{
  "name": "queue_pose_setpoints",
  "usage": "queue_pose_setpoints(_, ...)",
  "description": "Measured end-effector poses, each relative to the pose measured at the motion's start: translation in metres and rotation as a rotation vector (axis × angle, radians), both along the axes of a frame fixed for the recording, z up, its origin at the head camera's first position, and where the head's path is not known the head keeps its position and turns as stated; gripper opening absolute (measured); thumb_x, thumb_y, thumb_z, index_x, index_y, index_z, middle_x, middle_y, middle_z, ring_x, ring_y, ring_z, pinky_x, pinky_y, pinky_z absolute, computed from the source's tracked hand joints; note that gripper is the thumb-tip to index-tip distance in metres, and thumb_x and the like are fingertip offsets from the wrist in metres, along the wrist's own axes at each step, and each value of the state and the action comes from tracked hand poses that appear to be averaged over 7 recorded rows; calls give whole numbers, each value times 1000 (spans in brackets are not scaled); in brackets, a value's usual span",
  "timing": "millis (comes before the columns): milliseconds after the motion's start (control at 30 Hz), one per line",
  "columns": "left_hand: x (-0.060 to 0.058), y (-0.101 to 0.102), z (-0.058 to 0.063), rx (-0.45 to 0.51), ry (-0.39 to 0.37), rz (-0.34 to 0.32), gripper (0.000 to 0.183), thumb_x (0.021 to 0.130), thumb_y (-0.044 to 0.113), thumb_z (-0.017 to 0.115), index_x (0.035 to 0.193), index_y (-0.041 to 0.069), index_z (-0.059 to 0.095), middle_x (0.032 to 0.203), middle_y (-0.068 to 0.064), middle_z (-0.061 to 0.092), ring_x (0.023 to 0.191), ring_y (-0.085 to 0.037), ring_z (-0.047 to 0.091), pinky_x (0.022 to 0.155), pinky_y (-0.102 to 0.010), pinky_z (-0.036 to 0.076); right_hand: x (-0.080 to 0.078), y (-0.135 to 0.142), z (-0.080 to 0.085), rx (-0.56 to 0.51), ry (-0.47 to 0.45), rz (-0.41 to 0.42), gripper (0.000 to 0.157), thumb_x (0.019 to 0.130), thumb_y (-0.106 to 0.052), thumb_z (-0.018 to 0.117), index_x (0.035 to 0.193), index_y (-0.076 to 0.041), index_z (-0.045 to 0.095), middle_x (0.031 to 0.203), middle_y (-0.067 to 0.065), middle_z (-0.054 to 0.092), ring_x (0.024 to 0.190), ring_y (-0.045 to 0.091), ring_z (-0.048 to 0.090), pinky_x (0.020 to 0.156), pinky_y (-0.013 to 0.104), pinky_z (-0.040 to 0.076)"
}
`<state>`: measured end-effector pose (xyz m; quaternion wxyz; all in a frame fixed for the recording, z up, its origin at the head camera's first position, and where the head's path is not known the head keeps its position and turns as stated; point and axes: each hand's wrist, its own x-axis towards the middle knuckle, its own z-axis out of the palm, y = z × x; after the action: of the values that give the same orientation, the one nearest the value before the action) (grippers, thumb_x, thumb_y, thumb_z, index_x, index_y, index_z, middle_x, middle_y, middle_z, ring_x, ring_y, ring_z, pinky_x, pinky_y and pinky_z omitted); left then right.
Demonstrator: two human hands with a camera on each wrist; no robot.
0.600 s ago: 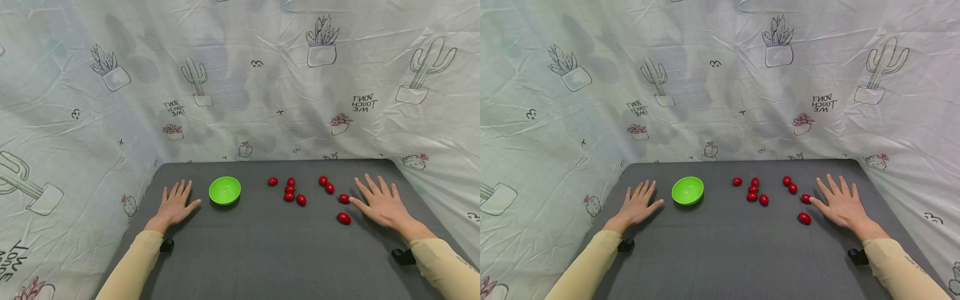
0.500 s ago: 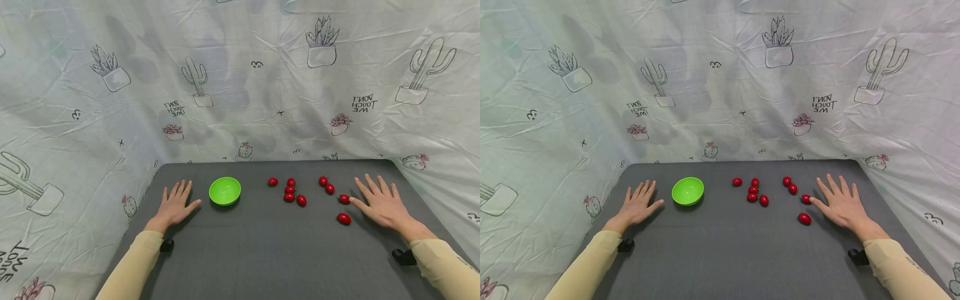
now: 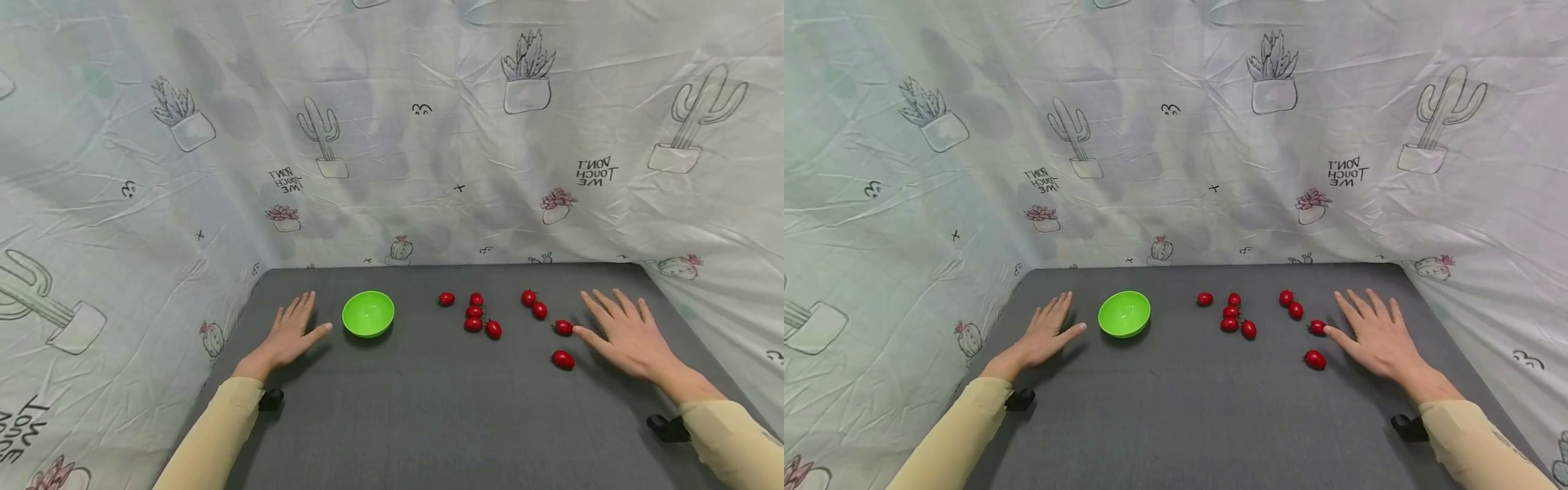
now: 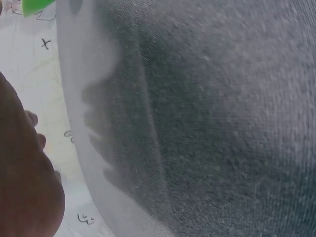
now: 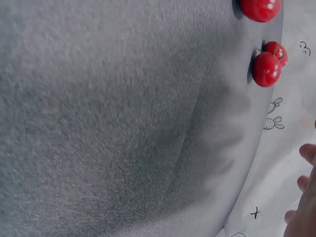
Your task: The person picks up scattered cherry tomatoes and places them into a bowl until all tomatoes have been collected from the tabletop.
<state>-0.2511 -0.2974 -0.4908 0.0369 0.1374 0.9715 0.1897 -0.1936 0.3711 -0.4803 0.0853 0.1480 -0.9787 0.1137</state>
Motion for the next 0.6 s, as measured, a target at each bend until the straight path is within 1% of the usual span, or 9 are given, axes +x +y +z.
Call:
queue_pose_setpoints(167,2,10,7,148,-99,-26,105,97,67,56,165,12,-3,170,-18,2,154,-44,3,117,-66,3,6,-5,1,-43,14,57,77,100,-47,62,160,-6,34,153,29,41,144,53,23,117,65,-7)
queue_pose_setpoints(300,2,19,9,226,-183,-22,114,91,67,65,165,19,-8,171,-11,-3,155,-40,1,116,-68,10,12,-10,2,-68,27,91,74,98,-46,66,156,-7,41,150,25,46,142,51,29,119,60,-6)
queue_pose_setpoints(367,1,24,9,258,-213,-25,117,89,65,69,165,22,-9,171,-9,-4,155,-40,1,114,-71,12,14,-12,2,-73,34,107,73,98,-45,68,155,-6,43,149,25,48,140,51,32,120,59,-6)
queue_pose_setpoints(500,-2,33,8,304,-251,-34,120,87,59,75,164,28,-12,172,-7,0,155,-39,2,114,-71,13,16,-18,3,-94,37,135,75,95,-45,72,153,-6,46,147,25,50,137,50,35,120,60,-2)
queue_pose_setpoints(567,-4,36,7,328,-259,-41,122,86,57,78,163,31,-13,171,-5,4,155,-36,3,115,-70,14,17,-20,3,-105,32,140,76,92,-46,75,152,-7,48,145,25,51,135,49,36,119,63,2)
queue_pose_setpoints(600,-5,38,7,342,-261,-45,123,85,56,79,163,32,-13,171,-5,6,155,-35,4,115,-69,15,18,-22,3,-113,28,141,77,91,-47,76,151,-7,49,144,25,52,134,48,37,118,65,7)
